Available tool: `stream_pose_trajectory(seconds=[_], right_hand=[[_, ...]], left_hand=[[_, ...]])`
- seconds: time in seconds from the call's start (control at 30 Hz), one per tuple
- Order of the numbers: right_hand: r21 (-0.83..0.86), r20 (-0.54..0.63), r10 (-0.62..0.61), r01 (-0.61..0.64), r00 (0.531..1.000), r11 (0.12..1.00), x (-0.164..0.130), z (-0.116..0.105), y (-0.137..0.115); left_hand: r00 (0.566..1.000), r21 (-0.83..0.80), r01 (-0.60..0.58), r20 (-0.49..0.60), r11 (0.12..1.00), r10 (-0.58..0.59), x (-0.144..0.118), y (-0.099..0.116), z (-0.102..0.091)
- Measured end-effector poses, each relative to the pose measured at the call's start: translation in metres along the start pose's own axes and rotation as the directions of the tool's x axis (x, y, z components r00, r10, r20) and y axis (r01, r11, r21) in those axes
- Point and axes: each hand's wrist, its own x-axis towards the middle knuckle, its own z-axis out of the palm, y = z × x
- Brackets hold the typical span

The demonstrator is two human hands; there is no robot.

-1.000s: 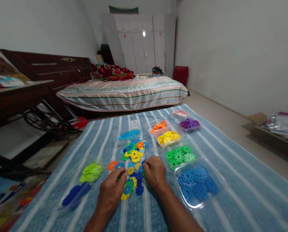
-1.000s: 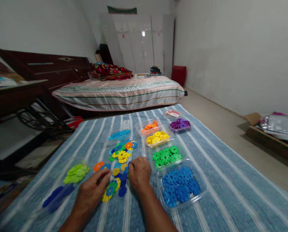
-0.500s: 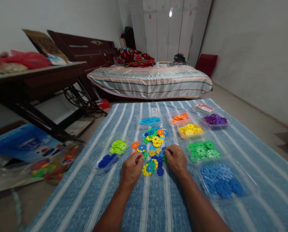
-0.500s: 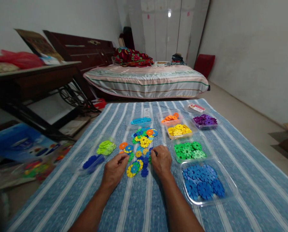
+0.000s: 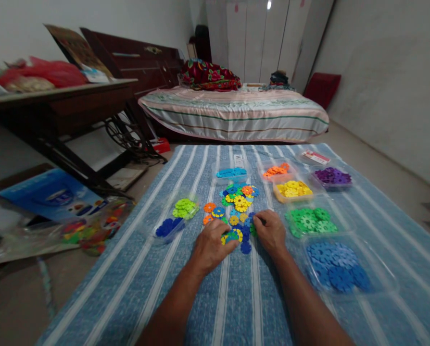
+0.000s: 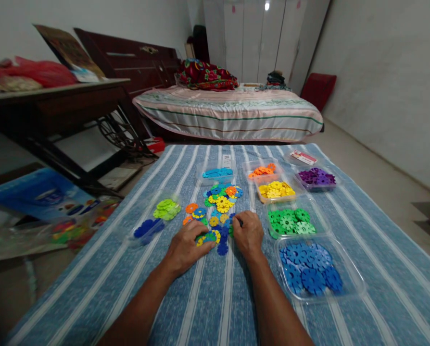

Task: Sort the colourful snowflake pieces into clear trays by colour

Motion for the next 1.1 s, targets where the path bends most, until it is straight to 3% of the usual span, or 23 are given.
stream_pose_trajectory(seconds=[0.13,0.3,1.1], right_hand=[[-0.008,0.003,0.010,-0.010,1.000,1.000,0.0001,-0.0005,-0.0004],[-0.020,0.013,0.013,-0.013,1.000,1.000,0.0004,-0.0007,-0.0010],[-0.015,-0.002,0.012,-0.012,1.000,1.000,0.0005,-0.0016,-0.0027]], left_hand=[[0.996,0.056,0.003,0.088,0.998,-0.008,-0.0012,0.0045,-0.0020],[0.992,0.040,0.037,0.117,0.999,-0.041,-0.0015,0.0035,-0.0037],[0.993,-0.125,0.110,0.062,0.986,-0.103,-0.0004,0.0010,-0.0023]])
